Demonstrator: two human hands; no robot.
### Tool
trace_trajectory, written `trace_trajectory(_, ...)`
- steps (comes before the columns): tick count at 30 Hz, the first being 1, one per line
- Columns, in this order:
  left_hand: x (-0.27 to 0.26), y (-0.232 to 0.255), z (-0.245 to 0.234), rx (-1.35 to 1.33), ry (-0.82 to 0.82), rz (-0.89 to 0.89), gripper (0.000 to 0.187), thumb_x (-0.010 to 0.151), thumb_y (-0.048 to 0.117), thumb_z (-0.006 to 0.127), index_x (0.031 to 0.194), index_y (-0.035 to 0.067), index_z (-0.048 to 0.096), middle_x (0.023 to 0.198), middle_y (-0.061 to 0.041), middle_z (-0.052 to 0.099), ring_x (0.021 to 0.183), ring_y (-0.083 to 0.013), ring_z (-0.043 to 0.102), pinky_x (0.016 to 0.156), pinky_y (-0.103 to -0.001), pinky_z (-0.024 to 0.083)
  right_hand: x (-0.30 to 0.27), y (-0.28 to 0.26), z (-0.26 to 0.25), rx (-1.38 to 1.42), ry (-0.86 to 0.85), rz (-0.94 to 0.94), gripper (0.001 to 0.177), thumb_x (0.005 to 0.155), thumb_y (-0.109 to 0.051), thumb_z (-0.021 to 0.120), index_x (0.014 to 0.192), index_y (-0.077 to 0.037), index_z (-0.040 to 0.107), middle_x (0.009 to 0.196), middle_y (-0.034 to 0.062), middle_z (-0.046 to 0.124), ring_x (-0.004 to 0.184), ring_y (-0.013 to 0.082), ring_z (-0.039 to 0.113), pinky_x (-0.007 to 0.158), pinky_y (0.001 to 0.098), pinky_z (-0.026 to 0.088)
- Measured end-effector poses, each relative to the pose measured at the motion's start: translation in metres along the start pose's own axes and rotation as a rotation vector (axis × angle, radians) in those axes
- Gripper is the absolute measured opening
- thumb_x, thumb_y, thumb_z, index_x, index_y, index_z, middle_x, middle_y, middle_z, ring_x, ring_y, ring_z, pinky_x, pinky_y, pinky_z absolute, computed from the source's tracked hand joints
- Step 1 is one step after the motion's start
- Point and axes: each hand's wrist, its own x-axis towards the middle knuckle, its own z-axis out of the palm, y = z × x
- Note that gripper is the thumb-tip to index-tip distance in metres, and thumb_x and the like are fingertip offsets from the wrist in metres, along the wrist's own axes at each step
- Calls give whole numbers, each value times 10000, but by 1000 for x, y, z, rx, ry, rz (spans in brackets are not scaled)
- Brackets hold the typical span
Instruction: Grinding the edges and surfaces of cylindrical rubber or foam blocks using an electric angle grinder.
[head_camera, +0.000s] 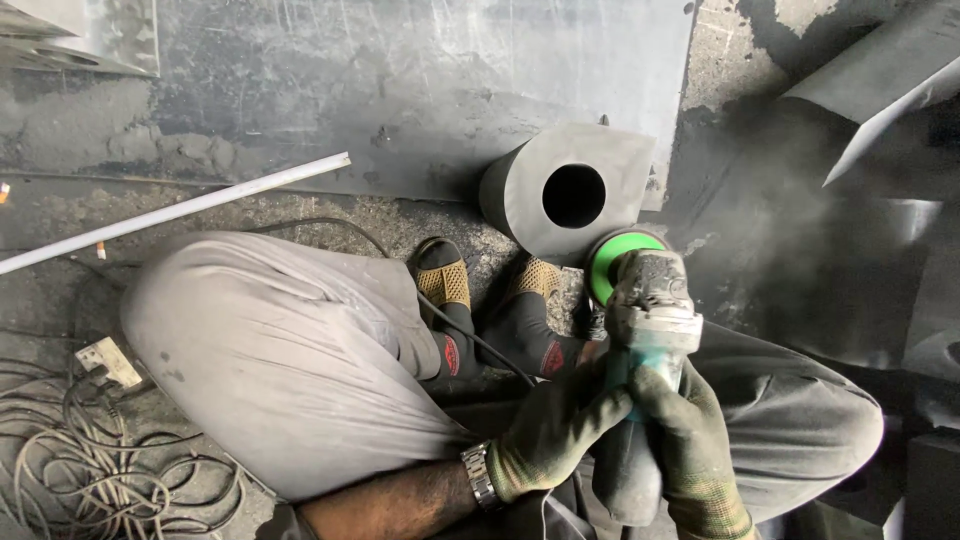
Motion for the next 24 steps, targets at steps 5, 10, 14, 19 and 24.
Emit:
trace_trajectory(5,-7,1,4,-793,-226,-159,169,1104,147,532,1236,81,615,1031,-105,655,889,-282,673,690,-390,542,1,10,-12,-6,-98,-20,514,902,-151,642,1355,79,562,1096,115,662,957,186,629,896,344,508)
trace_trajectory(10,23,-13,-16,-977,56,-204,182,1081,169,545,1192,86,663,1077,-107,672,924,-290,682,746,-391,557,5,1,-14,21,19,-1,515,907,-198,617,1345,67,564,1130,107,679,998,181,637,920,343,504)
trace_trajectory(14,12,-13,-22,-1113,-94,-283,169,1093,185,541,1158,90,665,1037,-98,679,907,-280,694,726,-387,557,0,17,-18,42,-20,-22,539,898,-190,642,1363,70,562,1143,102,671,1022,181,623,937,341,490)
trace_trajectory(19,-16,8,0,-395,-186,-8,161,1105,163,564,1143,55,678,900,-108,652,789,-293,668,622,-400,537,-7,14,-13,17,-58,-15,555,866,-170,671,1356,72,573,1141,88,674,1029,173,618,945,330,484)
trace_trajectory(24,21,-13,-10,-729,69,-110,273,1054,136,510,1272,53,652,971,-147,675,808,-332,661,661,-405,525,2,-10,-1,44,-2,-9,535,901,-229,651,1342,64,576,1120,106,685,1002,189,632,922,354,503)
